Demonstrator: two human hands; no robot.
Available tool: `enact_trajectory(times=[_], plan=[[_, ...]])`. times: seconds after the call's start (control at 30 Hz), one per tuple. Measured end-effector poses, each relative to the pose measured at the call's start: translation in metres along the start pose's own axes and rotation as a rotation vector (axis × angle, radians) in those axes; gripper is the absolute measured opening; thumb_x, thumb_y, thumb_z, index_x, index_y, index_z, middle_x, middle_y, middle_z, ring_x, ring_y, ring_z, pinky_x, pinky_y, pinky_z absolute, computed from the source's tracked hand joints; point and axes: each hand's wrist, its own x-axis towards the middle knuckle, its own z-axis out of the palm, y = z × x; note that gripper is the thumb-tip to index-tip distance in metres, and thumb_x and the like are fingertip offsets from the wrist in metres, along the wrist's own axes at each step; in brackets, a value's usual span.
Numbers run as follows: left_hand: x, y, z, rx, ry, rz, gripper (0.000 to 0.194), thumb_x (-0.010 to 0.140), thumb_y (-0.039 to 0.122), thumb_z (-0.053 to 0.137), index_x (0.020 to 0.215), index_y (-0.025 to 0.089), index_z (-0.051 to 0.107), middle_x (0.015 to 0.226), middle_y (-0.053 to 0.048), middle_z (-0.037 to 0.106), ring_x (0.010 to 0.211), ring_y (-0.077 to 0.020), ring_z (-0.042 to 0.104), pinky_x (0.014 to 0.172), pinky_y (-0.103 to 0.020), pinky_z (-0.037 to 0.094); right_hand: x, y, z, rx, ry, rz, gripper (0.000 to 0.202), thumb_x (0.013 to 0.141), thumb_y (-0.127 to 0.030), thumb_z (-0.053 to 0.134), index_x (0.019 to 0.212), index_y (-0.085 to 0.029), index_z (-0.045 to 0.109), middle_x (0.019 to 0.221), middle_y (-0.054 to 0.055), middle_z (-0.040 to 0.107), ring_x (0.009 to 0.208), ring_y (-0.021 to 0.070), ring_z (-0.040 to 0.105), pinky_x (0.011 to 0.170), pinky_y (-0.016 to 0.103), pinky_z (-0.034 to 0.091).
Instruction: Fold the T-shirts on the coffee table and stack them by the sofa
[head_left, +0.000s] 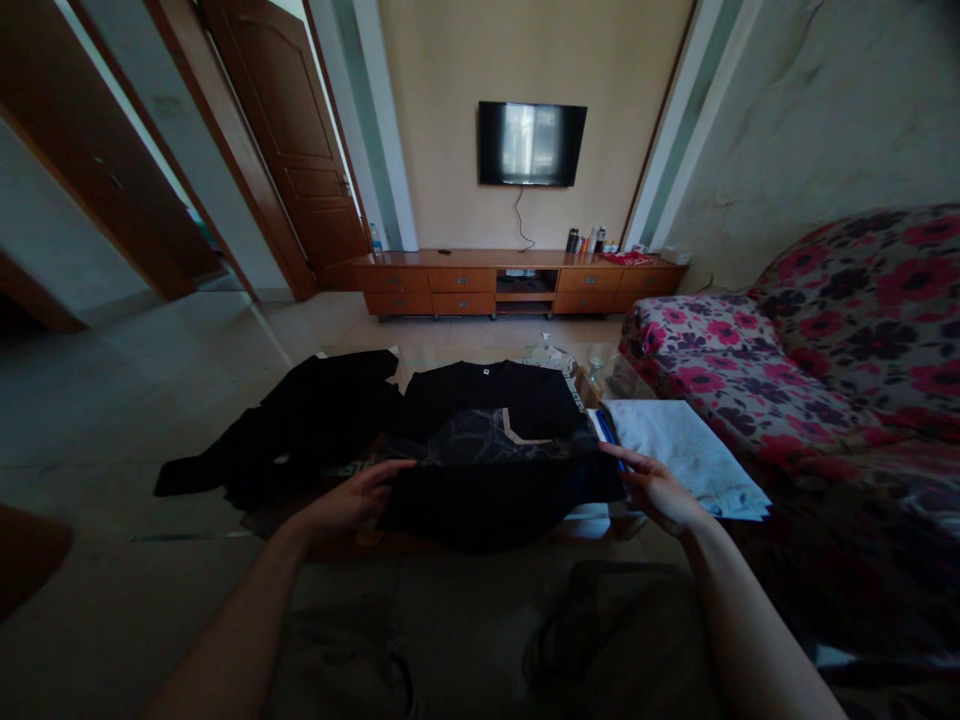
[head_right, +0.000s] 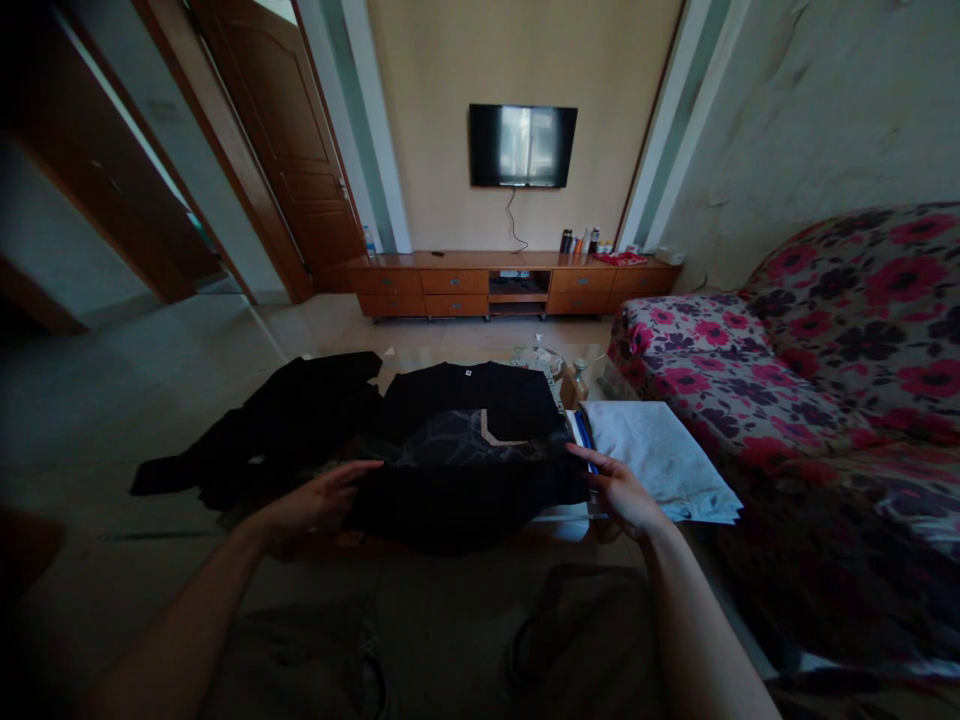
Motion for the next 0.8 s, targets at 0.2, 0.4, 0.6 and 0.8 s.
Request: enact_trajectory(times=[0.2,0.4,0.6,0.8], plan=[[0.008,-0.006,-0.002,0.291,0.024,0.034,0.044,0.08,0.044,0.071,0.119,0.023,0.075,0.125,-0.009,0.07,0.116,-0.0252,0.063,0.097,-0.034,0.049,0.001,-0.002,0.005,-0.106,0.035,-0.079,0.065,0.076,-0.038,0.083,0.137,-0.028,0.064,0.113,0.005,0.073,0.089,0.0203,0.07,0.07,0.028,0.055],[0.021,-0.029,-0.005,0.466,0.126,-0.002,0.045,0.072,0.029,0.065,0.116,0.022,0.074,0.1,-0.006,0.074,0.089,-0.0237,0.068,0.074,-0.03,0.051,0.013,0.023,0.004,-0.407,-0.158,-0.083,0.054,0.078,-0.037,0.078,0.129,-0.023,0.068,0.095,0.004,0.074,0.085,0.0207,0.067,0.073,0.032,0.054],[0.036,-0.037,-0.018,0.77,0.247,0.226,0.015,0.074,0.027,0.066,0.087,0.021,0.073,0.092,-0.005,0.067,0.087,-0.0217,0.064,0.08,-0.033,0.05,0.025,0.035,-0.002,-0.697,0.003,-0.294,0.025,0.084,-0.045,0.072,0.098,-0.025,0.078,0.095,0.005,0.071,0.089,0.024,0.066,0.086,0.04,0.055],[0.032,-0.014,-0.019,0.782,0.624,0.485,0.023,0.087,0.045,0.064,0.089,0.022,0.068,0.123,-0.009,0.059,0.118,-0.0264,0.056,0.106,-0.044,0.042,0.029,0.021,-0.011,-0.619,0.539,-0.533,0.038,0.081,-0.06,0.075,0.094,-0.024,0.075,0.113,0.01,0.06,0.109,0.0278,0.059,0.088,0.041,0.055]])
